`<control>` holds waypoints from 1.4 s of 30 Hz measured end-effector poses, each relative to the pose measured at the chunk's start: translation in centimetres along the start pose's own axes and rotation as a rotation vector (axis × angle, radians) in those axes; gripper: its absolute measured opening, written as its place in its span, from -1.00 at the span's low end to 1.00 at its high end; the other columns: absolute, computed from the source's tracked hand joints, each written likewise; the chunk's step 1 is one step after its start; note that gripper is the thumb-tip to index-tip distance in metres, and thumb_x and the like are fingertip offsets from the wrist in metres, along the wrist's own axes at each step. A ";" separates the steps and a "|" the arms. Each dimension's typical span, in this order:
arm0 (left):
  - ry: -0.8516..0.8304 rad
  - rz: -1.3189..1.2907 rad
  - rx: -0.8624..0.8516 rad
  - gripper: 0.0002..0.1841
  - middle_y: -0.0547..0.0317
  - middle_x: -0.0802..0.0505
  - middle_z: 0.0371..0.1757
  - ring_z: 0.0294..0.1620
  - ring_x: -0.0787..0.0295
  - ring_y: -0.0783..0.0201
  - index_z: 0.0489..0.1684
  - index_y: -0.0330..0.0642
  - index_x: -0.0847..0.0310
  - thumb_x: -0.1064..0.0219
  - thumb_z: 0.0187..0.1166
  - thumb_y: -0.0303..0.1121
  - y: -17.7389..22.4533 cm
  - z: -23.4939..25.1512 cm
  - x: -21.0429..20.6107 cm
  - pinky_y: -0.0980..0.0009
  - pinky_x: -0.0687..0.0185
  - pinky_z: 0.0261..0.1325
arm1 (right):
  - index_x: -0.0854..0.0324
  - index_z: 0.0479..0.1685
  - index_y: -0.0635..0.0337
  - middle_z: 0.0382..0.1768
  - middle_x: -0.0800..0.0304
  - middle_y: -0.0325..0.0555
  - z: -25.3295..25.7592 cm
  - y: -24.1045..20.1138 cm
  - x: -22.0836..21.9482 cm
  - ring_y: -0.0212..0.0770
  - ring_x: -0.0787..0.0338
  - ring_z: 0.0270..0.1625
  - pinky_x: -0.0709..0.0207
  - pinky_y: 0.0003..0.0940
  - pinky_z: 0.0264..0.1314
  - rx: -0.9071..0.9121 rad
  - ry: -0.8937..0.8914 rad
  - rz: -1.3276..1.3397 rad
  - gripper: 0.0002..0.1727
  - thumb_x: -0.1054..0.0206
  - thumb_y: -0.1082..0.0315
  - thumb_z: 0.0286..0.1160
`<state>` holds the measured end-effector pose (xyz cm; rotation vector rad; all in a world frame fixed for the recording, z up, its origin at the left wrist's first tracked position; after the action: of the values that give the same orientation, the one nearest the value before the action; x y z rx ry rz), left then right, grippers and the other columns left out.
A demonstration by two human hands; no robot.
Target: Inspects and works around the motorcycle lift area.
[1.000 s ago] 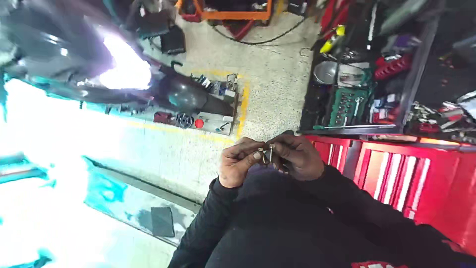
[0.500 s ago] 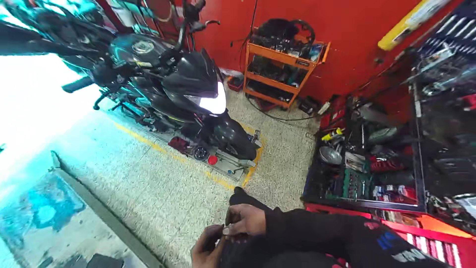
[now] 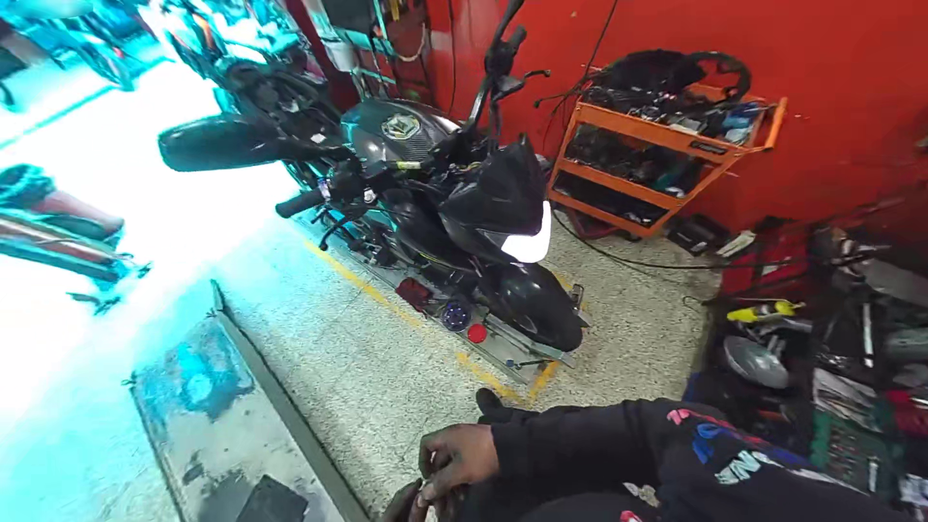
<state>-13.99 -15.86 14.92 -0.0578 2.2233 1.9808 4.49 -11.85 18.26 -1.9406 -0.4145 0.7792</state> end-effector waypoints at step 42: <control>-0.611 -0.002 0.185 -0.79 -0.01 -0.91 0.03 -0.14 -0.91 0.18 0.05 -0.33 -0.83 -0.41 0.52 -0.57 9.7 70.7 33.4 0.23 -0.91 0.01 | -0.85 -0.32 0.22 -0.25 -0.91 0.20 39.0 -30.6 27.8 0.25 -0.87 -0.05 -0.51 0.30 0.38 -0.162 1.632 -1.662 -0.43 -0.26 -0.15 0.67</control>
<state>-41.49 57.97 11.95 0.4969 1.9668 1.5041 -0.16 44.64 22.84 -1.0789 -0.7334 -1.7593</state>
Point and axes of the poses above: each hand's wrist, its own z-axis towards the middle knuckle, its own x-axis out of the back of the hand, y = z × x, the point moved 4 cm from there along z, towards the middle knuckle
